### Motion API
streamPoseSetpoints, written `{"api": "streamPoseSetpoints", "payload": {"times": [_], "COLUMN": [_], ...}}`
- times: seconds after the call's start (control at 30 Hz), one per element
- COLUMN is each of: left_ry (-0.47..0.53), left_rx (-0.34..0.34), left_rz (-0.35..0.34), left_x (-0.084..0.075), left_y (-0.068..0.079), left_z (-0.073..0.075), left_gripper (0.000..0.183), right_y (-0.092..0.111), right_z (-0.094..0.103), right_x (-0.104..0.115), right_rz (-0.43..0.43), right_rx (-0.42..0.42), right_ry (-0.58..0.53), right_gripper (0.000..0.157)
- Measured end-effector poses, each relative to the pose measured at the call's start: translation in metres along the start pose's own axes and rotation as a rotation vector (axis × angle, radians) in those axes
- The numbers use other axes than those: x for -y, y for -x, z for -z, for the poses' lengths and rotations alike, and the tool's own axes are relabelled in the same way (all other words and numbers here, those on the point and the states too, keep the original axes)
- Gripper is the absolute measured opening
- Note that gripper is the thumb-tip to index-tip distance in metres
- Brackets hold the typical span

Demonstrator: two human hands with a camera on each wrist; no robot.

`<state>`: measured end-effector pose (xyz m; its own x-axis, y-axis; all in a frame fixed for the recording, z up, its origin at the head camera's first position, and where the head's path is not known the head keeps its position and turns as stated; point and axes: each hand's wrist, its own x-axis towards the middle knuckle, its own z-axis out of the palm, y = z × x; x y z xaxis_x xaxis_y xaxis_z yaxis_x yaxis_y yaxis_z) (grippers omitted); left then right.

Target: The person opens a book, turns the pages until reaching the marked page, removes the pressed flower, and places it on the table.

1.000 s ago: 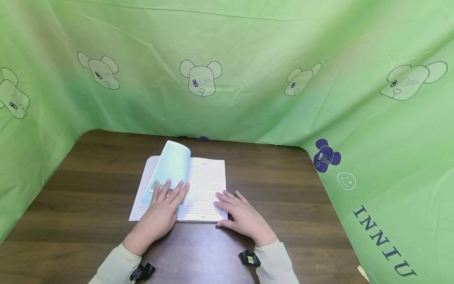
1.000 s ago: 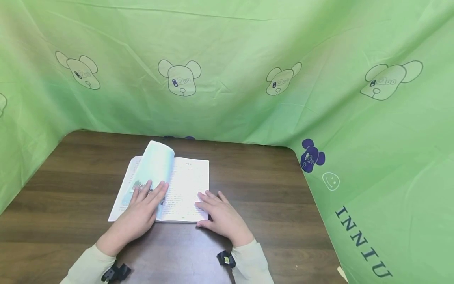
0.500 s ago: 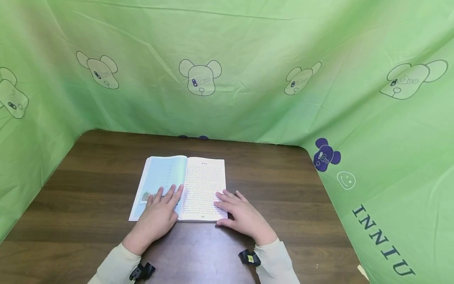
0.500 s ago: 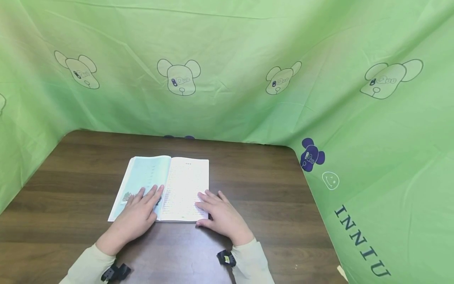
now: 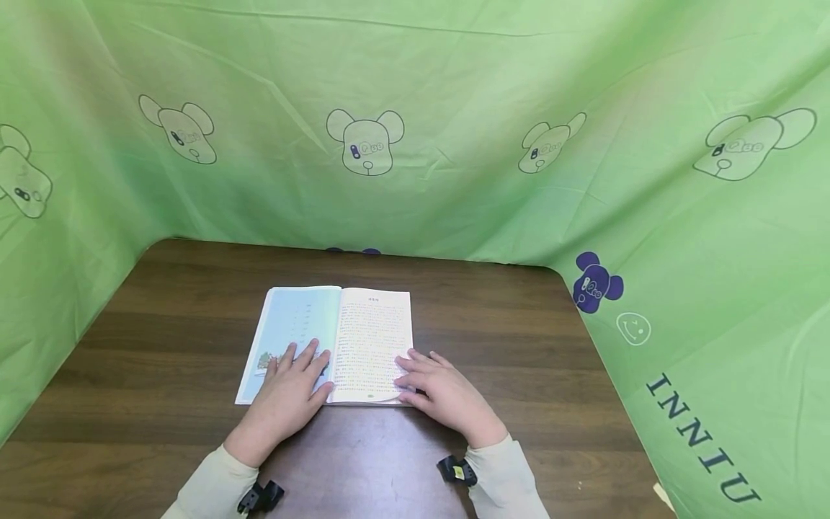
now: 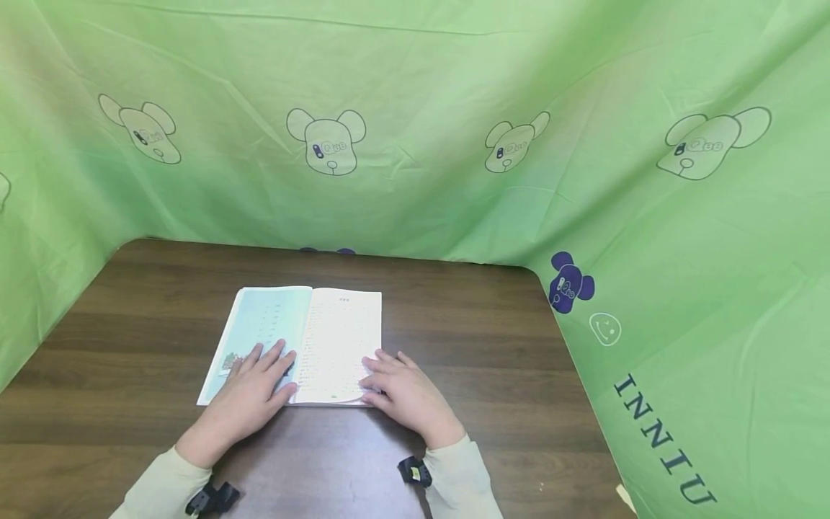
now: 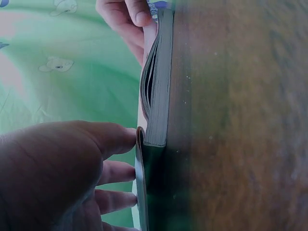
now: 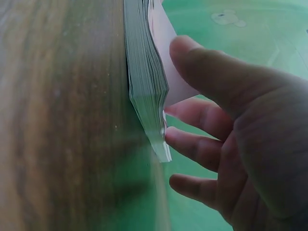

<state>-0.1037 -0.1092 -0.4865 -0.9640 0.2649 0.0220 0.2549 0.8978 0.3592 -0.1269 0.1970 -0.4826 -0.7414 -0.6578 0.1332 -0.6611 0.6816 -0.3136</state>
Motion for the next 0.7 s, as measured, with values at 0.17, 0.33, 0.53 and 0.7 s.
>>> {"api": "streamPoseSetpoints", "payload": {"times": [0.17, 0.33, 0.53, 0.7], "left_ry": [-0.009, -0.013, -0.018, -0.012], "left_rx": [-0.017, -0.046, -0.081, -0.033], "left_rz": [0.002, -0.028, -0.18, -0.195], "left_x": [0.0002, -0.0004, -0.002, -0.0037], "left_y": [-0.003, -0.0036, -0.0032, -0.0019], "left_z": [-0.0005, -0.0016, -0.003, -0.0032], "left_gripper": [0.055, 0.053, 0.036, 0.034], "right_y": [-0.0011, -0.0019, -0.0031, -0.0055], "right_z": [0.001, -0.0005, -0.0013, -0.0022], "right_x": [0.0009, 0.0017, 0.0022, 0.0008], "right_rz": [0.023, 0.026, 0.063, 0.123], "right_rx": [-0.026, -0.049, -0.141, -0.235], "right_ry": [0.006, 0.017, 0.07, 0.112], "right_gripper": [0.007, 0.005, 0.017, 0.019]}}
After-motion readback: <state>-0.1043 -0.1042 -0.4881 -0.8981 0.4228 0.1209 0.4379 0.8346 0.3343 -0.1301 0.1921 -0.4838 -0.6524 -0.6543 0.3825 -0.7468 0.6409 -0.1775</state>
